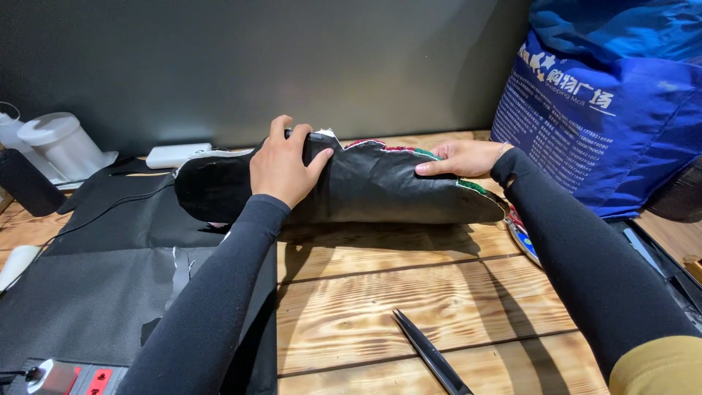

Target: Trim the excess backing material from a custom-made tufted rug using scissors.

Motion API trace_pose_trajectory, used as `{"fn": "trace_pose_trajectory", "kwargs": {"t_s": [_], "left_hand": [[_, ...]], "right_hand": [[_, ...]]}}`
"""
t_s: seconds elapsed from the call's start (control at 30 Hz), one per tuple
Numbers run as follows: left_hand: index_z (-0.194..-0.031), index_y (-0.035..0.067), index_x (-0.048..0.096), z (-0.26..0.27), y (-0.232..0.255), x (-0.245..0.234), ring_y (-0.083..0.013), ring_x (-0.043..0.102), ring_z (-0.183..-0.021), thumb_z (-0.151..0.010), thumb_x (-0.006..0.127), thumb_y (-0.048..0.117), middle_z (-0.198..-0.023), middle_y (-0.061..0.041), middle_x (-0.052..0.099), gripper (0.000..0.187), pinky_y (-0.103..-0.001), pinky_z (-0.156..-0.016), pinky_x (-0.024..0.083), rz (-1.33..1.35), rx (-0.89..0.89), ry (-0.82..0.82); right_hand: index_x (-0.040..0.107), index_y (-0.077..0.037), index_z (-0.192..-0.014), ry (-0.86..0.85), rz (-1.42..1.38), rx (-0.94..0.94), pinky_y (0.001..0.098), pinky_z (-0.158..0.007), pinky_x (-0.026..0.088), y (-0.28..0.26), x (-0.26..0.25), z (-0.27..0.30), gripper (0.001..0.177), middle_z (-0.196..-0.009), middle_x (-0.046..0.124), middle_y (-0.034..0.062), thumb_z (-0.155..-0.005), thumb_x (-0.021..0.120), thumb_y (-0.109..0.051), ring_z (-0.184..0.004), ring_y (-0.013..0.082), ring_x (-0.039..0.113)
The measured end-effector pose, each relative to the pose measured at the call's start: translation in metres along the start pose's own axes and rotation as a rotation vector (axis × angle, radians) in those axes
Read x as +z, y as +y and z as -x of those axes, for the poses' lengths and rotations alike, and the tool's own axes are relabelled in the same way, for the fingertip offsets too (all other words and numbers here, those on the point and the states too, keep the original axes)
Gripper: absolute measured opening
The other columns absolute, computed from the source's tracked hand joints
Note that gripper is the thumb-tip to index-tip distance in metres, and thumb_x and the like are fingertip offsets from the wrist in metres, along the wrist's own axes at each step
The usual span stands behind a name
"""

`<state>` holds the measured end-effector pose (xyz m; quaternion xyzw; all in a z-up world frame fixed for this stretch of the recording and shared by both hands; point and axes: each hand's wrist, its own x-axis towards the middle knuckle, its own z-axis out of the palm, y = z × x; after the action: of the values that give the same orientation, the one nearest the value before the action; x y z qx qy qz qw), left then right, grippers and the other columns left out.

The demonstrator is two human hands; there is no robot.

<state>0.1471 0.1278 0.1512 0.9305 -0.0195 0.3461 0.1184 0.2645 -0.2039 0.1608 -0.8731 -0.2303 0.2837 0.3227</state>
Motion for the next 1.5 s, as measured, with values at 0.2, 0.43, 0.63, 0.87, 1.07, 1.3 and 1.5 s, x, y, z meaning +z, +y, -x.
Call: {"fn": "trace_pose_trajectory", "kwargs": {"t_s": [0.2,0.43,0.63,0.87,1.07,1.3,1.5], "left_hand": [[-0.12,0.013,0.069,0.006,-0.004,0.01,-0.0269,0.068,-0.102,-0.089,0.073,0.051,-0.122,-0.01,0.062,0.049,-0.041,-0.079,0.057,0.026,0.005,0.025],[-0.12,0.013,0.07,0.014,-0.004,0.009,-0.0276,0.068,-0.099,-0.09,0.074,0.049,-0.119,-0.01,0.063,0.047,-0.042,-0.078,0.056,0.039,0.007,0.039],[-0.12,0.012,0.069,0.017,-0.005,0.015,-0.026,0.068,-0.097,-0.089,0.074,0.05,-0.117,-0.01,0.062,0.049,-0.041,-0.077,0.057,0.018,0.0,0.02],[-0.119,0.013,0.069,0.021,-0.007,0.018,-0.0247,0.067,-0.099,-0.089,0.074,0.051,-0.116,-0.008,0.062,0.048,-0.04,-0.077,0.057,0.018,0.026,0.032],[-0.119,0.012,0.069,0.021,-0.007,0.019,-0.0245,0.067,-0.098,-0.089,0.074,0.051,-0.116,-0.008,0.061,0.049,-0.04,-0.076,0.057,0.013,0.013,0.015],[-0.12,0.011,0.069,0.028,-0.008,0.015,-0.0252,0.067,-0.099,-0.089,0.075,0.05,-0.116,-0.008,0.061,0.05,-0.041,-0.077,0.057,0.041,0.036,0.052],[-0.114,0.013,0.069,0.046,-0.003,-0.008,-0.0278,0.068,-0.094,-0.084,0.081,0.046,-0.115,-0.007,0.061,0.046,-0.042,-0.073,0.057,0.158,0.011,0.109]], "right_hand": [[0.076,-0.01,-0.109,0.033,-0.047,-0.013,0.0253,-0.081,0.056,0.003,0.01,0.002,0.046,-0.095,0.078,0.0022,-0.093,0.06,-0.049,-0.083,0.0081,0.069],[0.078,-0.012,-0.099,0.239,0.061,-0.081,0.0239,-0.082,0.052,0.003,0.025,-0.001,0.058,-0.087,0.074,0.0013,-0.101,0.042,-0.058,-0.078,0.0071,0.066],[0.079,-0.009,-0.096,0.189,0.006,-0.084,0.0279,-0.078,0.051,0.007,0.031,0.001,0.062,-0.079,0.071,0.0041,-0.103,0.042,-0.058,-0.07,0.0113,0.061],[0.081,-0.006,-0.098,0.177,-0.118,-0.167,0.0284,-0.072,0.053,0.025,0.03,-0.004,0.047,-0.08,0.075,0.0019,-0.102,0.054,-0.045,-0.07,0.0089,0.062],[0.082,-0.008,-0.104,0.186,-0.043,-0.217,0.0274,-0.073,0.055,0.012,0.034,0.006,0.035,-0.085,0.079,-0.0006,-0.093,0.068,-0.038,-0.073,0.007,0.065],[0.083,-0.007,-0.101,0.191,0.03,-0.238,0.0276,-0.071,0.053,0.009,0.036,0.011,0.034,-0.08,0.078,0.0008,-0.086,0.076,-0.037,-0.07,0.0078,0.064],[0.084,-0.006,-0.097,0.235,0.111,-0.187,0.0297,-0.064,0.048,0.001,0.044,0.023,0.037,-0.073,0.073,0.0019,-0.091,0.072,-0.041,-0.066,0.0082,0.057]]}}
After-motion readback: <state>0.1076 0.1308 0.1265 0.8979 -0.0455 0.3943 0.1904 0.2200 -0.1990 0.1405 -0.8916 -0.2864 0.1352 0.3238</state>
